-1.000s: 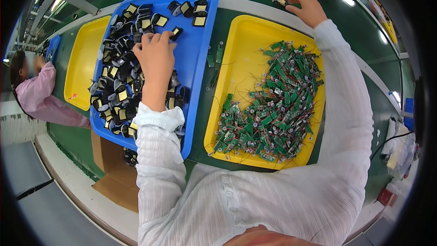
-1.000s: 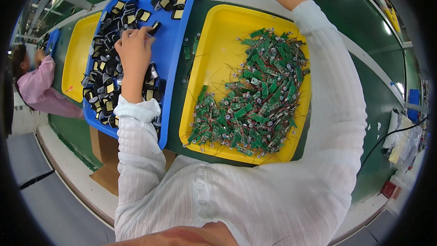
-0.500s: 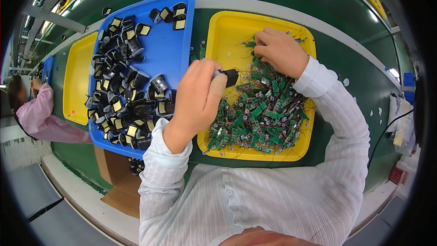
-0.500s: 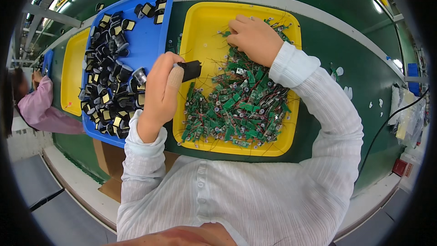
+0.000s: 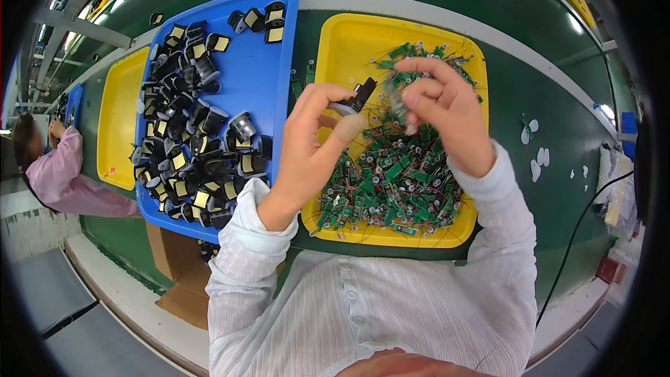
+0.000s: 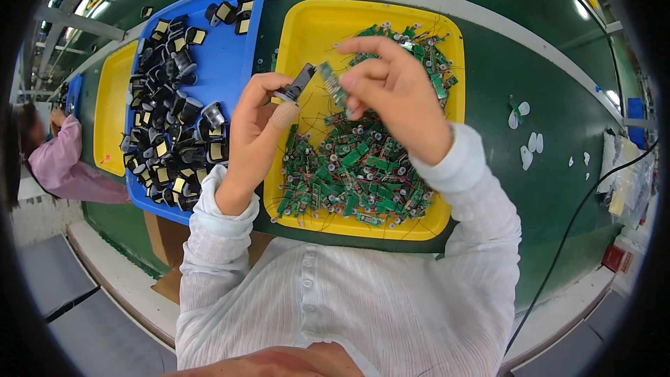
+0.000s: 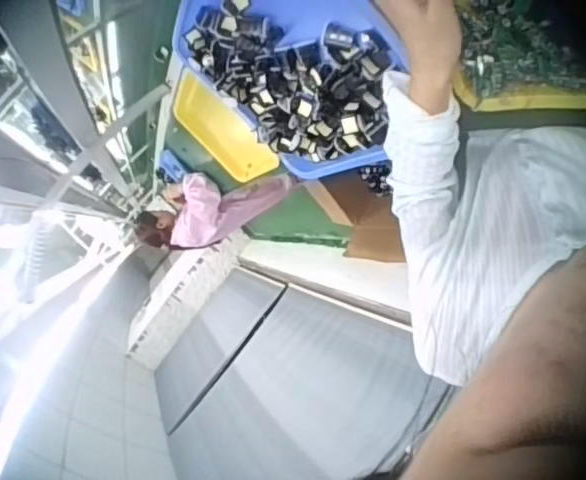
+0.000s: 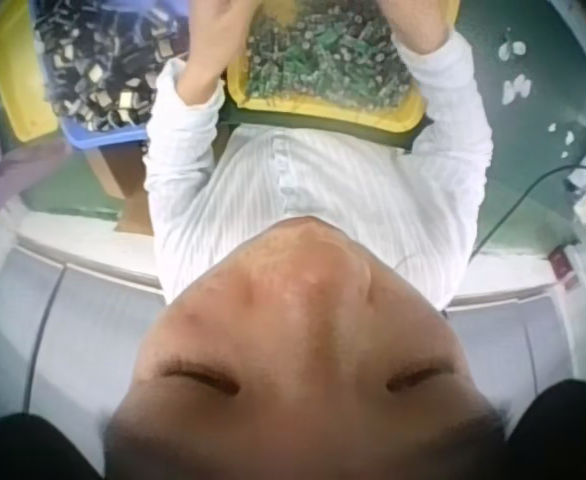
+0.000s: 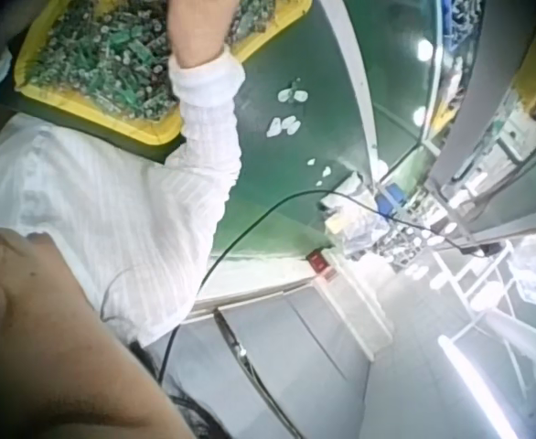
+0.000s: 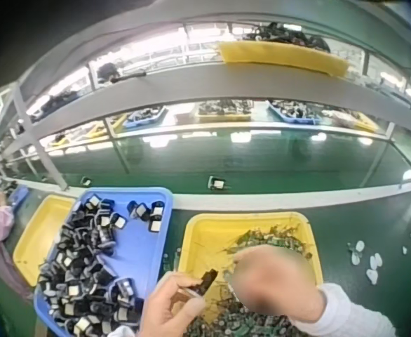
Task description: The person repeatedly picks small black plastic housings from a blue tray and green circuit boards from a yellow tray, then inserts the boards into the housings. The assembled units are placed back into the blue tray.
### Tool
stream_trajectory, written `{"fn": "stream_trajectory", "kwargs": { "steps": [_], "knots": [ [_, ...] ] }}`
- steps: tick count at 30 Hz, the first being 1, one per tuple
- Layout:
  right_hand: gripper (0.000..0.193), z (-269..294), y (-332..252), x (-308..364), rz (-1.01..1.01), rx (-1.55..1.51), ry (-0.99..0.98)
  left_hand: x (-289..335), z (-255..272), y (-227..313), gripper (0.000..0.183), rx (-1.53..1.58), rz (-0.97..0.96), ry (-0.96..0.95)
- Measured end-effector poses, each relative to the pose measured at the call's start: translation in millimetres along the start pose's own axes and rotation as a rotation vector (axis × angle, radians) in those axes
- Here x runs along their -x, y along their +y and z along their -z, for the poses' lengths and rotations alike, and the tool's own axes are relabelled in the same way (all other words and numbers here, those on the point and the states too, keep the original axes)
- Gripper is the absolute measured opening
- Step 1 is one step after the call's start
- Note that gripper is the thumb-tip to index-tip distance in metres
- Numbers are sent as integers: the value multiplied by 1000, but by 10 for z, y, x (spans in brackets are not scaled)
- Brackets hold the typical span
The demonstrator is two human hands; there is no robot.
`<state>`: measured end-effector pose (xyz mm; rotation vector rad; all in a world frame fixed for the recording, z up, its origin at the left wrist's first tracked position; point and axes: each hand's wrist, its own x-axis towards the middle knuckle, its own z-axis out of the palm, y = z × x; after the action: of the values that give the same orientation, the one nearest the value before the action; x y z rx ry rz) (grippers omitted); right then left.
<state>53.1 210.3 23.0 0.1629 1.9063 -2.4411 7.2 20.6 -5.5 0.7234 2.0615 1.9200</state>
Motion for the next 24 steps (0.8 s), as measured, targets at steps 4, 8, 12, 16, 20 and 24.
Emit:
{"fn": "stream_trajectory", "kwargs": {
  "steps": [4,8,12,16,20,24],
  "knots": [
    [34,-203,193,112,6,-22,-55,-5,-44,-17,24,-103,-98,31],
    [34,-209,172,122,-81,-105,-113,-12,-55,48,27,-199,-150,48],
    [28,-179,112,115,-115,-196,-73,-14,-48,46,25,-17,-65,61],
    [22,-188,123,162,58,-263,54,-4,-25,54,25,177,25,67],
    [21,-236,202,174,155,-192,131,35,-65,81,28,19,-93,66],
    [21,-241,215,207,139,-146,53,59,-108,129,30,-32,-150,98]
  ]
}}
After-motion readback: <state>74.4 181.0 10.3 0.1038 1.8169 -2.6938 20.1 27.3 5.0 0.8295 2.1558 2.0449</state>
